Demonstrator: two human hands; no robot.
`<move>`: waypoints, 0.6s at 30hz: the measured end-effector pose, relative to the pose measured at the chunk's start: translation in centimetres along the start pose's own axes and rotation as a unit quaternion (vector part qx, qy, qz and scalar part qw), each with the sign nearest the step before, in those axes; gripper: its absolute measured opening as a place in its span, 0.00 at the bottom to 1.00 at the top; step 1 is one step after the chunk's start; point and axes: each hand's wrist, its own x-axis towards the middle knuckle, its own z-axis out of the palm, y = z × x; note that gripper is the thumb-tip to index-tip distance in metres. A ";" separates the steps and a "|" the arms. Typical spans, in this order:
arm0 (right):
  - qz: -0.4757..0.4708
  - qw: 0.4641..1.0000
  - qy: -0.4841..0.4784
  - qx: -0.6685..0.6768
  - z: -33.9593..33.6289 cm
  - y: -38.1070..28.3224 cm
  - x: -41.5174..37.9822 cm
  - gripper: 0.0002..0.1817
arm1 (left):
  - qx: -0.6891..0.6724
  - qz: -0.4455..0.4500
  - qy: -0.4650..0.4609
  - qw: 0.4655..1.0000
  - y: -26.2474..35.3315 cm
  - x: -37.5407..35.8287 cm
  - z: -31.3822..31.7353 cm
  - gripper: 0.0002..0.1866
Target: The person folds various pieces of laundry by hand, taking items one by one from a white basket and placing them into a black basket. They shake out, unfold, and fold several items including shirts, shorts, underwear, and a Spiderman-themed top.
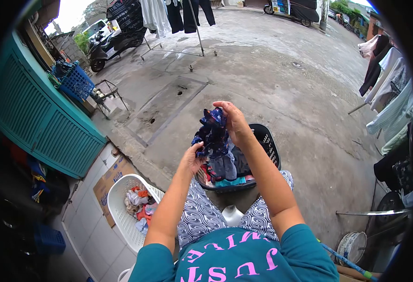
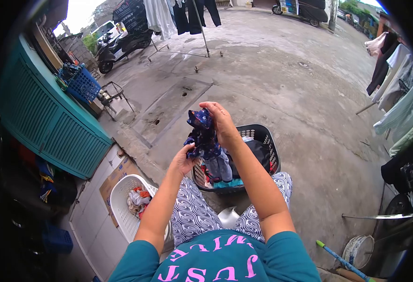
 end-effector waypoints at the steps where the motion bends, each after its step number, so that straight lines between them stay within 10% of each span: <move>1: 0.000 0.999 0.016 0.028 -1.7 -0.1 0.2 0.20 | 0.002 0.033 -0.013 0.999 1.6 -0.2 0.1 0.10; 12: 0.126 0.982 0.052 -0.131 -5.6 0.3 -1.4 0.18 | -0.023 0.122 -0.180 0.976 8.3 -3.9 4.2 0.11; 14: -0.035 0.864 0.009 -0.502 -8.3 2.6 -0.9 0.20 | 0.168 0.243 -0.066 0.953 6.5 -1.6 3.0 0.09; 15: -0.094 0.723 0.087 -0.679 -8.1 2.5 -1.3 0.20 | 0.406 0.340 0.047 0.847 6.4 0.2 0.9 0.13; 16: -0.092 0.723 0.086 -0.679 -8.3 2.2 -1.7 0.20 | 0.405 0.338 0.047 0.848 6.6 -0.4 0.6 0.13; 18: -0.116 0.585 0.255 -0.761 -8.9 1.3 -2.4 0.19 | 0.677 0.464 0.309 0.480 7.4 -2.3 0.6 0.14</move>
